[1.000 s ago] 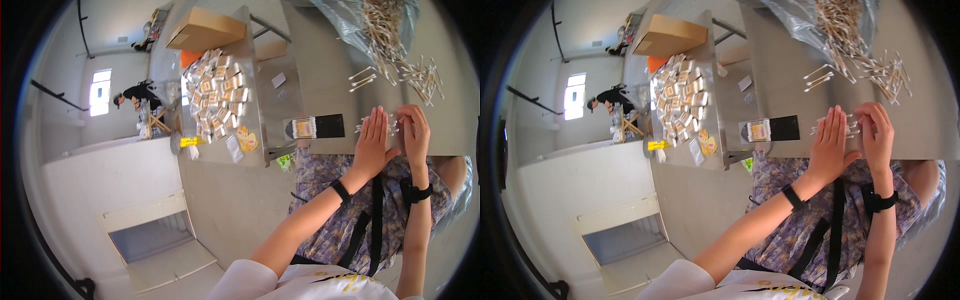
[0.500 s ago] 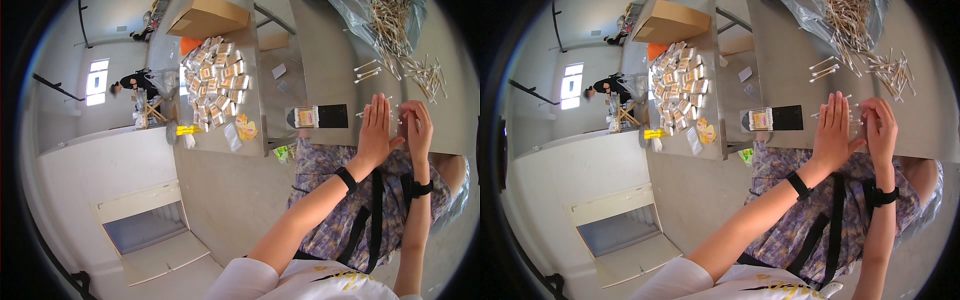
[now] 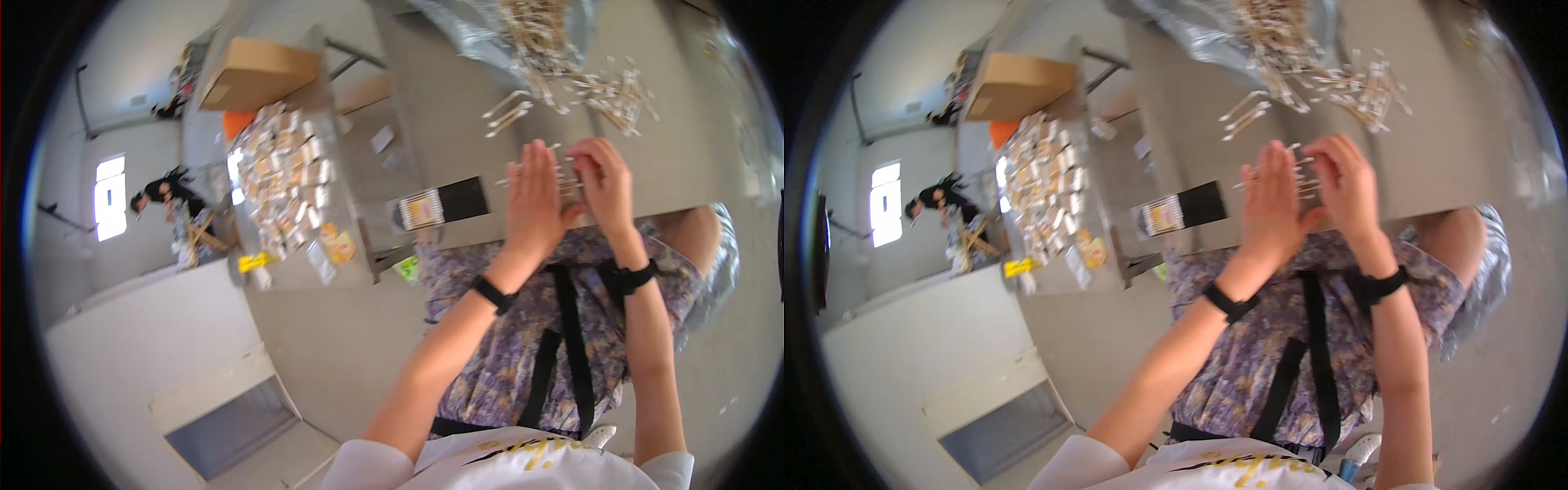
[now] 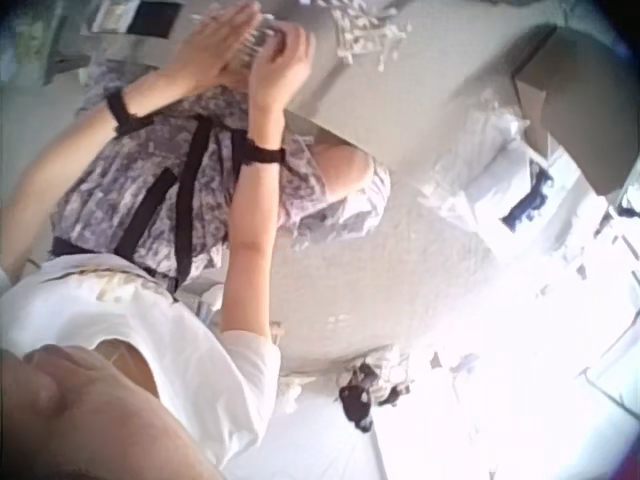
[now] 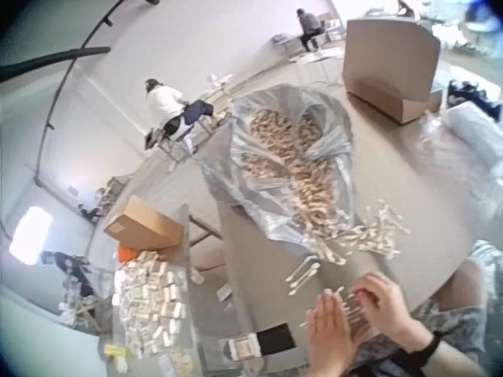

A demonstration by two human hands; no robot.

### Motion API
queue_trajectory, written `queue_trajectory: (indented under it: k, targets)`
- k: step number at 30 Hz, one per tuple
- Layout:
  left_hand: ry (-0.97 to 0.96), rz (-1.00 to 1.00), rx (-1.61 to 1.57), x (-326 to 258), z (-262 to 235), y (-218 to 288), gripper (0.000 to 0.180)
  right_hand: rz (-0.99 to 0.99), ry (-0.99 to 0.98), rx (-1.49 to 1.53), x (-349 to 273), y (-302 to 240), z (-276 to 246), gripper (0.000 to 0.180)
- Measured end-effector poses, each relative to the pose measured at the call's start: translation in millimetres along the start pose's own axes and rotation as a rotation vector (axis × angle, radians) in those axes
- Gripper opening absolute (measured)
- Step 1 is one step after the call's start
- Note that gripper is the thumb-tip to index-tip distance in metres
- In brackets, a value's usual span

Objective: The person is manually packing groups of cotton swabs into small plastic packets and aligning them on a metal surface.

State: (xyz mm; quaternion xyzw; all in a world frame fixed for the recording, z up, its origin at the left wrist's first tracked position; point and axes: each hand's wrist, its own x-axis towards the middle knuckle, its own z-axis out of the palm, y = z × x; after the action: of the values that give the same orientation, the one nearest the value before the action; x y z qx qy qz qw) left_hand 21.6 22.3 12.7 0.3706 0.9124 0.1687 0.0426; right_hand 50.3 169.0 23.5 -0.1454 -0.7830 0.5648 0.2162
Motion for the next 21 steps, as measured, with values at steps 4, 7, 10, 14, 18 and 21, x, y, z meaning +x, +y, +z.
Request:
queue_trajectory:
  k: [4, 7, 10, 14, 18, 21]
  targets:
    - [0.100, -0.024, -0.249, 0, -9, 0, 0.080, 0.044, 0.157, 0.104, 1, 5, -2, 0.016]
    - [0.308, -0.139, -0.572, 2, -22, -9, 0.063, 0.135, 0.245, 0.188, 4, 7, -6, 0.017]
    - [0.488, -0.346, -0.838, -1, -26, -18, 0.057, 0.251, 0.285, 0.483, 5, 9, -6, 0.019]
    - [0.567, -0.484, -1.062, -12, -23, -12, 0.065, 0.212, 0.265, 0.366, -1, -1, 11, 0.029]
    - [0.580, -0.491, -1.222, -3, -15, 12, 0.062, 0.122, 0.148, 0.465, -5, 6, 32, 0.039]
    - [0.573, -0.476, -1.200, 3, -14, 9, 0.061, 0.133, 0.066, 0.498, -2, -2, 31, 0.043]
